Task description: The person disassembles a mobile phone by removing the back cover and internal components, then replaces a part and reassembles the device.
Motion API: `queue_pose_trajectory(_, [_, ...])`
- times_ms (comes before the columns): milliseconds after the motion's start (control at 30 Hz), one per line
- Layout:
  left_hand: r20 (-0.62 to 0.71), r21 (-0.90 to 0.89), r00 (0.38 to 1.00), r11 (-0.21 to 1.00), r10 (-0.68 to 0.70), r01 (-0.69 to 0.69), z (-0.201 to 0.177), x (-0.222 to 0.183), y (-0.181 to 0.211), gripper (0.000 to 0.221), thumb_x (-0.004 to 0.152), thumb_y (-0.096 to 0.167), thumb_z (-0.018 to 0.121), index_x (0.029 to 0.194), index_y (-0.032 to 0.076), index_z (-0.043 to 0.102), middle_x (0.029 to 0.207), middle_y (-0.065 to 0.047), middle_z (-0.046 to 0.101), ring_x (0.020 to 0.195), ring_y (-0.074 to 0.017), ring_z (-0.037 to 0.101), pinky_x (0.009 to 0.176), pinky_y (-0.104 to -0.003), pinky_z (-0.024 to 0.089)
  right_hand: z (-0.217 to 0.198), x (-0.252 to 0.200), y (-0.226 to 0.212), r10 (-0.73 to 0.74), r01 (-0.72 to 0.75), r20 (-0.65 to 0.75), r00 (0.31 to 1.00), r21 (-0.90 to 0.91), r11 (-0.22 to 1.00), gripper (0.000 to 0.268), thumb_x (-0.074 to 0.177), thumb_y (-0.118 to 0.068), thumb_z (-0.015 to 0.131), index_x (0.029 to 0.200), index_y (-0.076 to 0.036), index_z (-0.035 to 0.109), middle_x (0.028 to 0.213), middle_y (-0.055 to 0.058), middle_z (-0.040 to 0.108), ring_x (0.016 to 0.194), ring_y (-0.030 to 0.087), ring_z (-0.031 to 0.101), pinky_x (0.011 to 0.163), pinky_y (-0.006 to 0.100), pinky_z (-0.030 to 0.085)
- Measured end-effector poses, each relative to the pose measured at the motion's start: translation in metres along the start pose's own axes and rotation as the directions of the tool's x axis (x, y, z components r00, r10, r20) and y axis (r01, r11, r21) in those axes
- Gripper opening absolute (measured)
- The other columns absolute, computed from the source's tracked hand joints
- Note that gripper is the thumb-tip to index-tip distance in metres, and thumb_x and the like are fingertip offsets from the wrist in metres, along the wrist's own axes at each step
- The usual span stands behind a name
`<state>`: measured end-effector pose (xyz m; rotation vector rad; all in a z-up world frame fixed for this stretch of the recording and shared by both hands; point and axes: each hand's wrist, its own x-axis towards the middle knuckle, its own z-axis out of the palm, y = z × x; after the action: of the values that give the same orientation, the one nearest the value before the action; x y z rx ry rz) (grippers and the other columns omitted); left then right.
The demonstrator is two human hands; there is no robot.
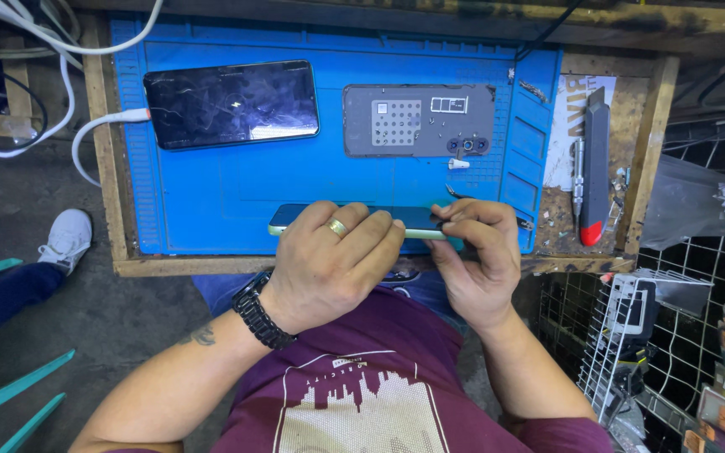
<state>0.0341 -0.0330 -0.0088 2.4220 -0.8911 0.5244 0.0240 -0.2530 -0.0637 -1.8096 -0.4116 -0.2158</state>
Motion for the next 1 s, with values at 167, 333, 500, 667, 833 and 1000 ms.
queue_pose_trajectory(167, [0.001,-0.001,1.0,1.0,0.005,-0.005,0.001,-0.001,-0.001,0.024,0.085,0.011,0.072,0.106,0.0,0.071,0.106,-0.009,0.069,0.094,-0.0214,0.068,0.073,-0.036,0.05,-0.008,0.005,0.0,0.017,-0.016,0.062,0.998,-0.013,1.0,0.023,0.089,0.009,0.076,0.102,-0.001,0.059,0.106,0.012,0.057,0.107,0.025,0.065,0.104,0.042,0.062])
queue_pose_trajectory(333, [-0.009,0.014,1.0,1.0,0.0,0.001,0.003,-0.001,0.0,0.024,0.086,0.012,0.071,0.107,0.001,0.07,0.107,-0.009,0.069,0.096,-0.0216,0.068,0.075,-0.036,0.05,-0.011,0.01,-0.005,-0.018,0.029,0.083,0.996,-0.128,0.991,0.026,0.085,0.01,0.078,0.101,-0.001,0.061,0.106,0.013,0.06,0.105,0.025,0.065,0.1,0.041,0.058])
queue_pose_trajectory(500, [0.002,0.02,1.0,1.0,-0.023,0.023,0.004,-0.002,0.002,0.024,0.085,0.013,0.071,0.106,0.002,0.071,0.105,-0.007,0.069,0.095,-0.0211,0.067,0.074,-0.036,0.049,-0.008,0.009,-0.009,0.037,-0.023,0.074,0.997,-0.189,0.982,0.031,0.082,0.006,0.082,0.1,-0.001,0.057,0.104,0.013,0.06,0.097,0.022,0.064,0.085,0.034,0.054])
queue_pose_trajectory(667, [-0.009,0.039,0.999,0.998,-0.049,0.05,0.005,-0.001,0.005,0.023,0.085,0.012,0.07,0.106,0.002,0.07,0.106,-0.006,0.069,0.095,-0.0201,0.067,0.073,-0.036,0.046,-0.006,0.009,-0.012,0.063,-0.052,0.044,0.997,-0.23,0.972,0.031,0.082,0.009,0.08,0.098,-0.002,0.056,0.103,0.012,0.06,0.095,0.022,0.064,0.083,0.033,0.053])
queue_pose_trajectory(833, [-0.021,0.024,0.997,0.997,-0.074,0.074,0.006,-0.002,0.006,0.021,0.087,0.012,0.069,0.106,0.003,0.069,0.105,-0.006,0.068,0.094,-0.0192,0.066,0.073,-0.035,0.044,-0.006,0.01,-0.015,0.059,-0.043,0.054,0.997,-0.262,0.964,0.032,0.08,0.009,0.08,0.097,-0.002,0.056,0.102,0.012,0.06,0.094,0.022,0.064,0.082,0.032,0.053])
queue_pose_trajectory(1000, [-0.023,0.03,0.995,0.995,-0.093,0.094,0.007,-0.001,0.006,0.02,0.086,0.011,0.069,0.105,0.004,0.069,0.105,-0.005,0.068,0.093,-0.0188,0.066,0.074,-0.036,0.044,-0.004,0.012,-0.015,0.068,-0.054,0.045,0.997,-0.266,0.963,0.031,0.081,0.009,0.08,0.097,-0.002,0.055,0.101,0.012,0.06,0.092,0.022,0.063,0.081,0.032,0.052])
